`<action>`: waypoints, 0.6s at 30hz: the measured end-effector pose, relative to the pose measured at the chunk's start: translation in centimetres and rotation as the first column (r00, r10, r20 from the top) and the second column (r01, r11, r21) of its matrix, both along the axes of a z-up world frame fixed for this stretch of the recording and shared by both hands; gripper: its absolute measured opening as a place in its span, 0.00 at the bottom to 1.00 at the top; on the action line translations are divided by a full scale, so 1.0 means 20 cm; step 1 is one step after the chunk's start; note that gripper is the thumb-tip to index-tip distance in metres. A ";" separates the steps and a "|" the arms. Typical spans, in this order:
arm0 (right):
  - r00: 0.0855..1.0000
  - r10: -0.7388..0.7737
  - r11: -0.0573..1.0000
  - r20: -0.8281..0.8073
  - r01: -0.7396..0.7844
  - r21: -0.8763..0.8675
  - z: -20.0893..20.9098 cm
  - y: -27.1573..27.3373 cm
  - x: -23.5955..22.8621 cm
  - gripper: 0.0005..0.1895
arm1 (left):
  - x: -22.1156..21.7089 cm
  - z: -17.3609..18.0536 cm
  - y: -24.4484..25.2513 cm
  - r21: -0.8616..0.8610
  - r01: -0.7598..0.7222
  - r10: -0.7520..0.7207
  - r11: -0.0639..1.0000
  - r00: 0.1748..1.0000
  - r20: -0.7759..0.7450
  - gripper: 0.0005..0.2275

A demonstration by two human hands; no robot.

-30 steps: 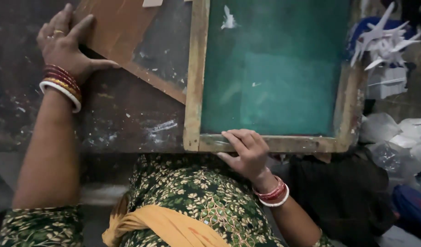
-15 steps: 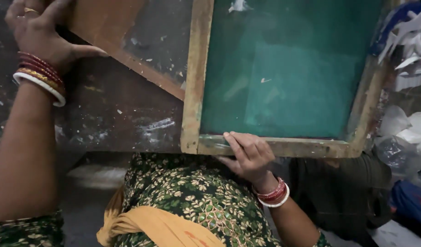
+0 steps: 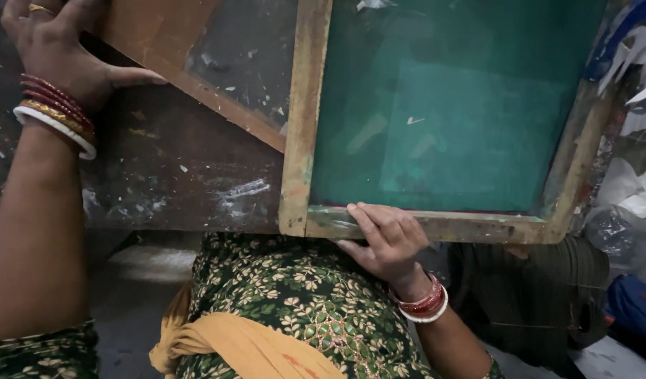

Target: The person places white cut-out shapes onto a wooden board and aligns a green mesh frame over it. They adjust the position of the frame and the cut-outs while another person assists by holding the frame steady. The task involves positioning and securing the frame components on the board.

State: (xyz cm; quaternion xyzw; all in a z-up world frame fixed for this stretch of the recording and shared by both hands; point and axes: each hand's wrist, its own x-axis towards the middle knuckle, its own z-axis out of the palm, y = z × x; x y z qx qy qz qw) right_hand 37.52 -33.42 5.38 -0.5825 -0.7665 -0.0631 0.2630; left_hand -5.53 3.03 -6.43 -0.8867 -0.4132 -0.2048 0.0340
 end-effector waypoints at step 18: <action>0.998 0.006 0.999 -0.057 -0.009 -0.047 -0.01 -0.02 0.01 0.26 | 0.02 0.02 0.00 0.039 0.010 -0.009 0.999 1.000 -0.025 0.47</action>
